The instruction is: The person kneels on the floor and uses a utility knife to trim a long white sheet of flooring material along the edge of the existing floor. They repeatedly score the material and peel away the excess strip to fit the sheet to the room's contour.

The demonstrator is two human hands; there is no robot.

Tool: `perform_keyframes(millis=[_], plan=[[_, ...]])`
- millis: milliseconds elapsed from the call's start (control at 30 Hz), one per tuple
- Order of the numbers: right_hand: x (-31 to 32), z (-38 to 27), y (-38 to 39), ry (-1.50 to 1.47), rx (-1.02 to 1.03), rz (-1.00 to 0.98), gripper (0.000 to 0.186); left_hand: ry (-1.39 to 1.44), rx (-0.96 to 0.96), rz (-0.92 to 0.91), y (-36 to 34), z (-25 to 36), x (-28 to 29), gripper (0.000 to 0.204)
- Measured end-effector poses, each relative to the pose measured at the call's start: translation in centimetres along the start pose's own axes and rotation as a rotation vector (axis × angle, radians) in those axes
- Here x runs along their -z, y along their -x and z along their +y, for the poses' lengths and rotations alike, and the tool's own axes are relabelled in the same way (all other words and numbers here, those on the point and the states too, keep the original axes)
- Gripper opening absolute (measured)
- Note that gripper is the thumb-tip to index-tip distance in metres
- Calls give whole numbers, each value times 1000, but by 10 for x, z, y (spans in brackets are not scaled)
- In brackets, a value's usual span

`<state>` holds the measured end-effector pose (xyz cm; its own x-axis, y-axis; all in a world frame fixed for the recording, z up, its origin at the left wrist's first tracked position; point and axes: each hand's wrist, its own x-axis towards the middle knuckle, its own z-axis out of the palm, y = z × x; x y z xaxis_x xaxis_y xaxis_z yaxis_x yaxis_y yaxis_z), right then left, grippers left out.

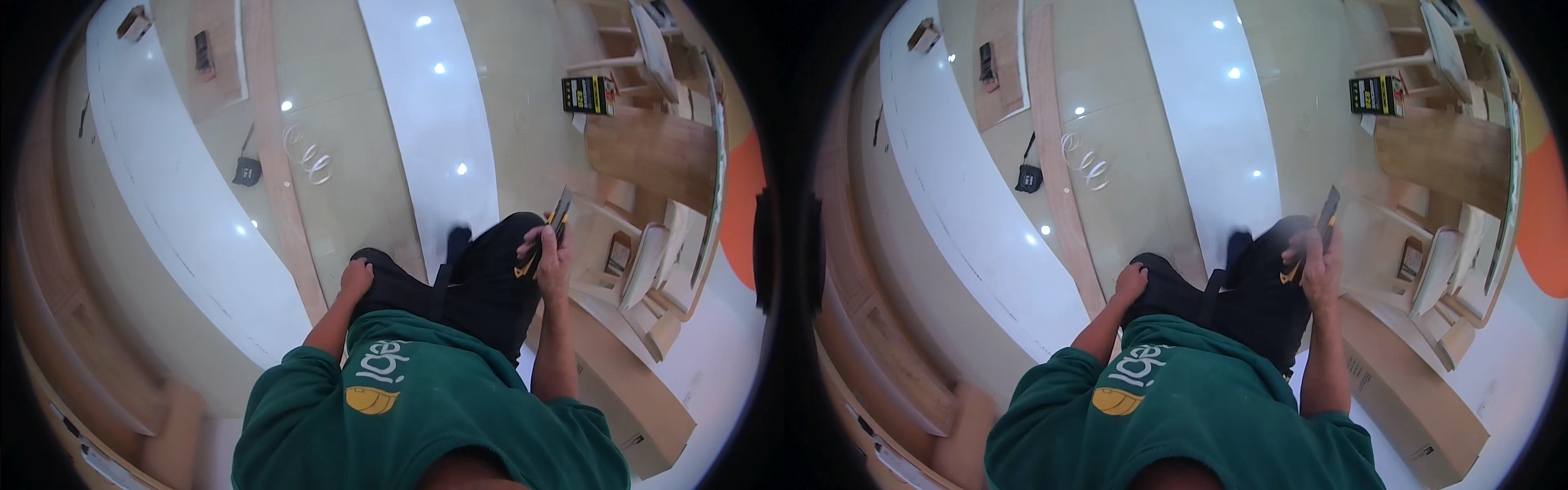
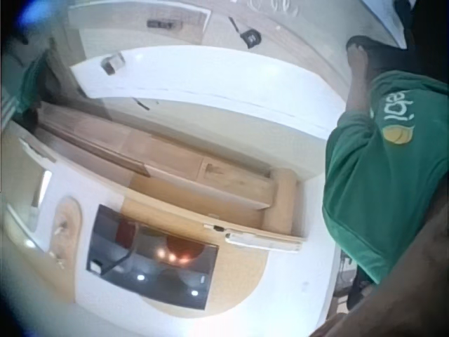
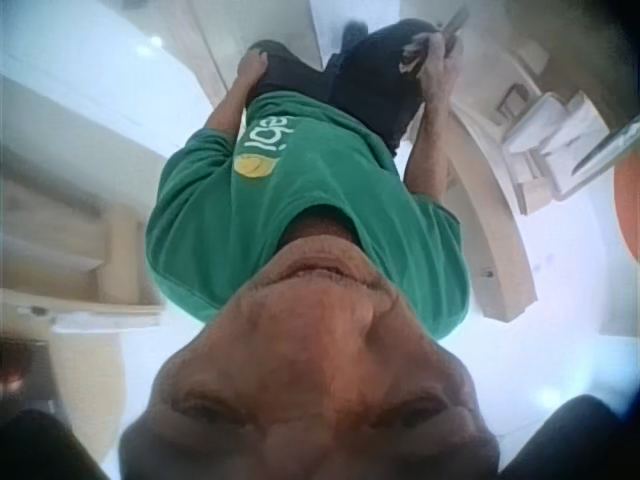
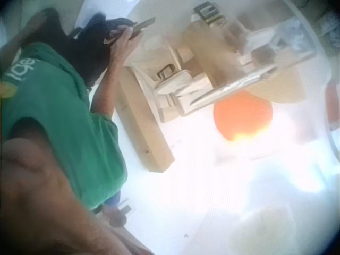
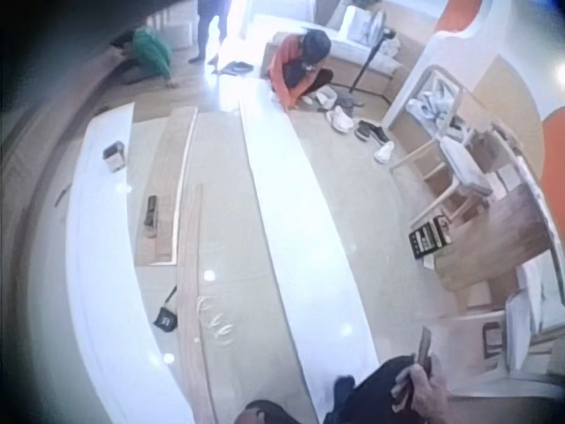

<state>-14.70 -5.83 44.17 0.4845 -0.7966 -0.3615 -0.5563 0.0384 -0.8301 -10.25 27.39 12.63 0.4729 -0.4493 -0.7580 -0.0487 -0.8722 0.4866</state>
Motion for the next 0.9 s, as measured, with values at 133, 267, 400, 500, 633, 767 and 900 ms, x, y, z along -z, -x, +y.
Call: perform_keyframes(millis=[133,267,400,500,633,767,900], plan=[[-11,-32,-9,-347,156,-129,25,109,32,23,-17,19,49,38],[-50,-24,-55,20,375,-276,21,20,105,195,1,12,96,40],[-43,-32,-103,-163,208,-280,22,-137,252,175,79,46,121,41],[-52,-36,-113,-92,210,-303,23,-67,504,58,128,23,68,38],[-40,-33,-116,-54,178,-303,24,221,380,-59,128,122,61,43],[-25,-35,-124,13,124,-279,18,486,305,196,136,261,145,43],[-26,-9,-119,183,74,-300,25,425,323,196,189,318,220,43]])
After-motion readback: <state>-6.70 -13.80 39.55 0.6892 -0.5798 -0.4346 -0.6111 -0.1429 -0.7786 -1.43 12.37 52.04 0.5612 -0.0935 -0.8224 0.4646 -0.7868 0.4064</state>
